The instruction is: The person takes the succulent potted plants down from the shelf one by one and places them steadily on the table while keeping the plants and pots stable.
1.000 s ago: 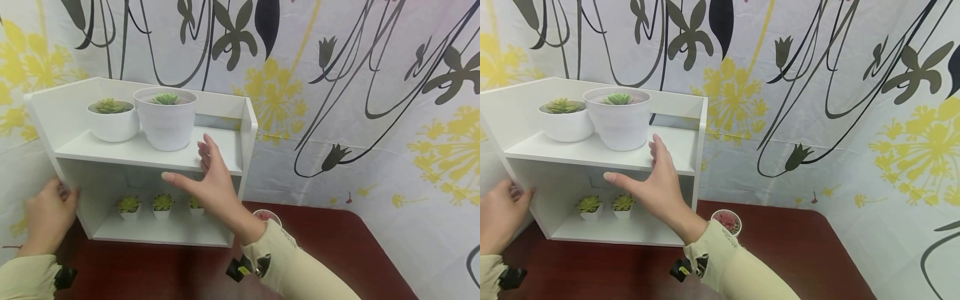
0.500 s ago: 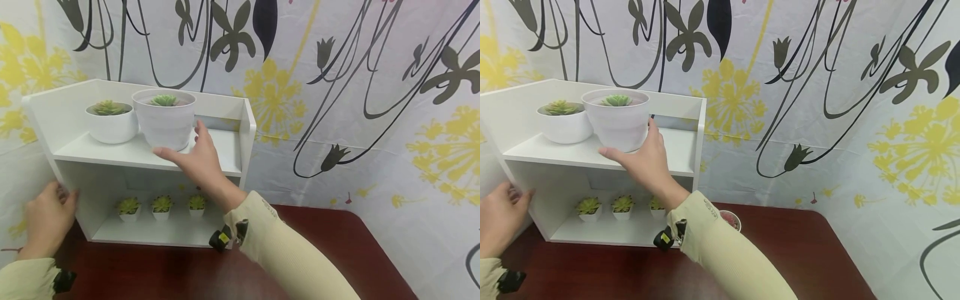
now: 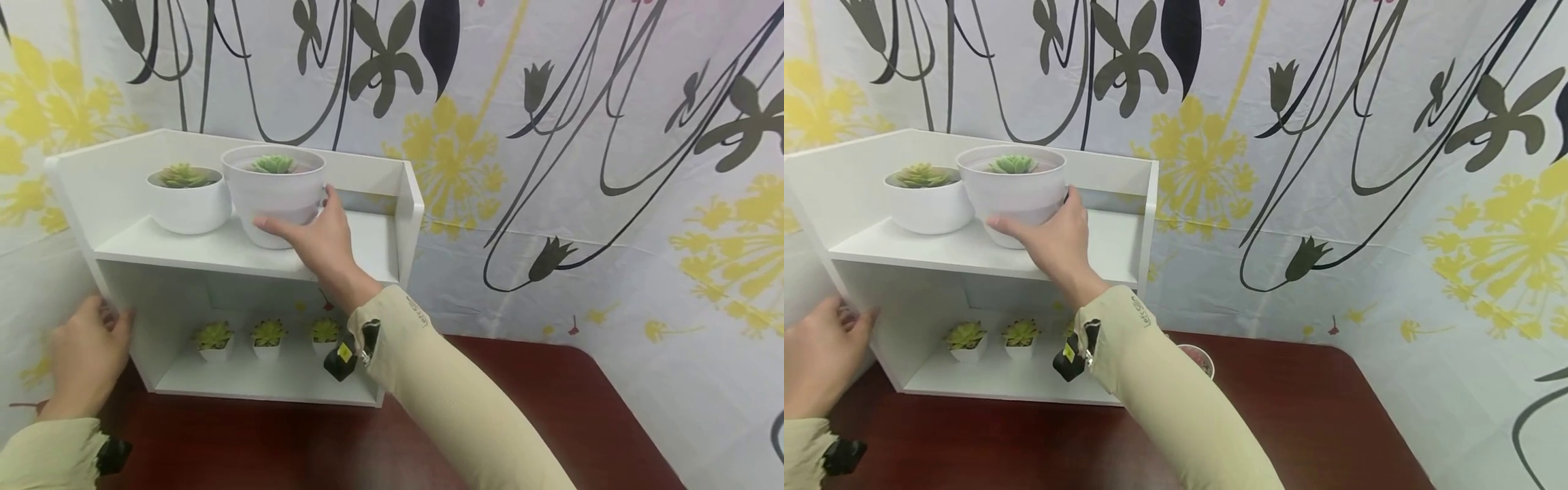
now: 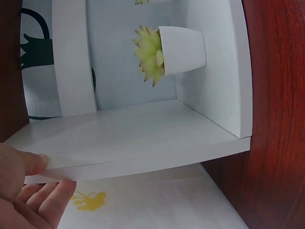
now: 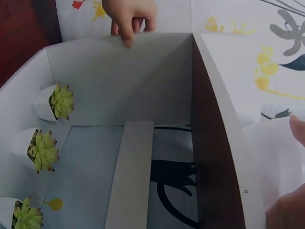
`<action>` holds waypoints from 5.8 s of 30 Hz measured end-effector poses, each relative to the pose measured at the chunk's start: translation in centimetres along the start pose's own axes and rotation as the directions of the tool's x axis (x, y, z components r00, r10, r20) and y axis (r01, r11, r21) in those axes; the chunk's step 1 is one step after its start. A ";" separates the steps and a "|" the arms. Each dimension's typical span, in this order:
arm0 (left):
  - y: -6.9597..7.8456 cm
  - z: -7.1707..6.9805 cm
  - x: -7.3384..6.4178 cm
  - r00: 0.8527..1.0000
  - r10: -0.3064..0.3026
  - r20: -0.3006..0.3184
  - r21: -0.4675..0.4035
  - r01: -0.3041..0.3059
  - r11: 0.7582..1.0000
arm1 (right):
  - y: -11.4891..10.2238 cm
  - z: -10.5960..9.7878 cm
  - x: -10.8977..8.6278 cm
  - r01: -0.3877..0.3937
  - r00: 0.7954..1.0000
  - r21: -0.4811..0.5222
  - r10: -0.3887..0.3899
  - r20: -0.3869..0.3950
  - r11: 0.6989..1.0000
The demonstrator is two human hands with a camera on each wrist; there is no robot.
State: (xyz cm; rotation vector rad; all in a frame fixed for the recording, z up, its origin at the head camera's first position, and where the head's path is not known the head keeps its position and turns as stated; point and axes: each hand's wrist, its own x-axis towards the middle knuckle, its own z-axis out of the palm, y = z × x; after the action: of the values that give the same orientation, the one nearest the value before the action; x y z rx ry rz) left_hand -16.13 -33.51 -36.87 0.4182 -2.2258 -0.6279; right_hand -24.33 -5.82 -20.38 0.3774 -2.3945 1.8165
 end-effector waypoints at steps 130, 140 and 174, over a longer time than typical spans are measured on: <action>-0.4 0.7 0.2 0.999 -0.041 0.000 0.069 0.040 0.997 | 28.0 -24.7 -14.3 -0.258 0.852 -0.206 0.122 -0.510 0.944; -0.2 0.5 0.1 0.998 -0.056 0.011 0.077 0.055 0.995 | 31.3 -24.3 -12.8 -0.269 0.845 -0.096 0.187 -0.501 0.958; 0.1 0.7 0.1 0.999 -0.040 0.021 0.089 0.038 0.995 | 34.8 -24.0 -12.2 -0.145 0.870 -0.122 0.068 -0.489 0.982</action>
State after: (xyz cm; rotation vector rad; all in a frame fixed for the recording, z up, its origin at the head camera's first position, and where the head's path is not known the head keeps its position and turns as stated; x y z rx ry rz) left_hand -16.72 -33.30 -37.15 0.5026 -2.2778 -0.5576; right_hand -23.21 27.58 -49.08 -0.2130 -2.2036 1.5155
